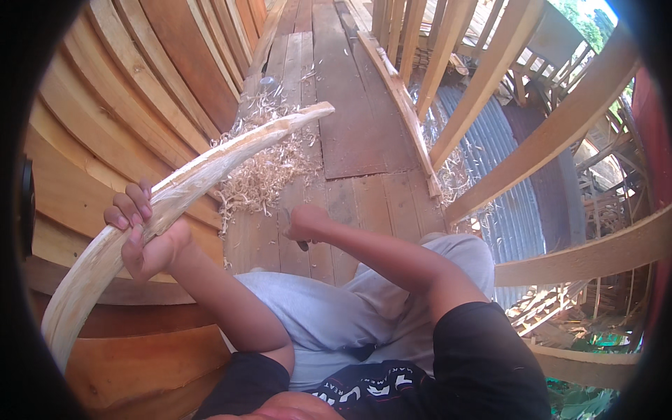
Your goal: The person sits on a wooden floor and uses a knife to shave and shape a long, curved piece of wood. They hold the wood with one hand and scrape the surface with the other, producing wood shavings that accumulate on the floor.
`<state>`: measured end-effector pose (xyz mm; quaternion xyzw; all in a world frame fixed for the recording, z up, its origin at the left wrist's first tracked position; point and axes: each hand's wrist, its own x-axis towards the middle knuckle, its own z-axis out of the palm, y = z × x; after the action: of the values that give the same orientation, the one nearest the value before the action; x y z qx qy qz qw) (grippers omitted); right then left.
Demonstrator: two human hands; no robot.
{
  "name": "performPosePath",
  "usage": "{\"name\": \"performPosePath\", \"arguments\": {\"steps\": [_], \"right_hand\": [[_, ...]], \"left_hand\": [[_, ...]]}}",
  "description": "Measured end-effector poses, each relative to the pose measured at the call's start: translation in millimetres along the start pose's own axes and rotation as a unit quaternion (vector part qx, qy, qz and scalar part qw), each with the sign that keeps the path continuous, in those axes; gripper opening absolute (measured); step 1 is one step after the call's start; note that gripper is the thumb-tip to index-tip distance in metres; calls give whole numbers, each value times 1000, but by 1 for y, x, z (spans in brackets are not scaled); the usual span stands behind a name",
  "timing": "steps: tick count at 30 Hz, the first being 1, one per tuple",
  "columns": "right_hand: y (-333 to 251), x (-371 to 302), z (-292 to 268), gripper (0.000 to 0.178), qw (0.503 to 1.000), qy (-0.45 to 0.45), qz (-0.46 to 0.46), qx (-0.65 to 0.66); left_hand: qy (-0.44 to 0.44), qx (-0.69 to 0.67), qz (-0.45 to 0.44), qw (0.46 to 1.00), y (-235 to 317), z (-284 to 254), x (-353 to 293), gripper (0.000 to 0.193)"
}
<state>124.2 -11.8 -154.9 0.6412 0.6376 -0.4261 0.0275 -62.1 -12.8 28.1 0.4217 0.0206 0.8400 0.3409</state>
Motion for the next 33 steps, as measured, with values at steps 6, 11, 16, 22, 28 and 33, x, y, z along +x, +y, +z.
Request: {"name": "performPosePath", "arguments": {"steps": [6, 11, 16, 22, 28, 33], "right_hand": [[43, -69, -59, 39, 995, 26, 42, 83], [132, -94, -92, 28, 976, 102, 49, 184], [222, -76, -94, 22, 920, 375, 103, 43], [172, -87, -119, 30, 860, 404, 52, 308], [151, -76, -118, 30, 846, 373, 26, 380], [149, -70, -124, 30, 849, 403, -16, 342]], "left_hand": [[1, -34, -12, 999, 2, 10, -2, 22], [-33, -45, -16, 998, 12, 19, 0, 23], [-82, -45, -27, 995, 16, 49, -15, 24], [-125, -31, -65, 990, 28, 78, -14, 24], [-250, -49, -112, 960, 22, 103, -27, 21], [-326, -83, -118, 934, -20, 107, -36, 20]]}}
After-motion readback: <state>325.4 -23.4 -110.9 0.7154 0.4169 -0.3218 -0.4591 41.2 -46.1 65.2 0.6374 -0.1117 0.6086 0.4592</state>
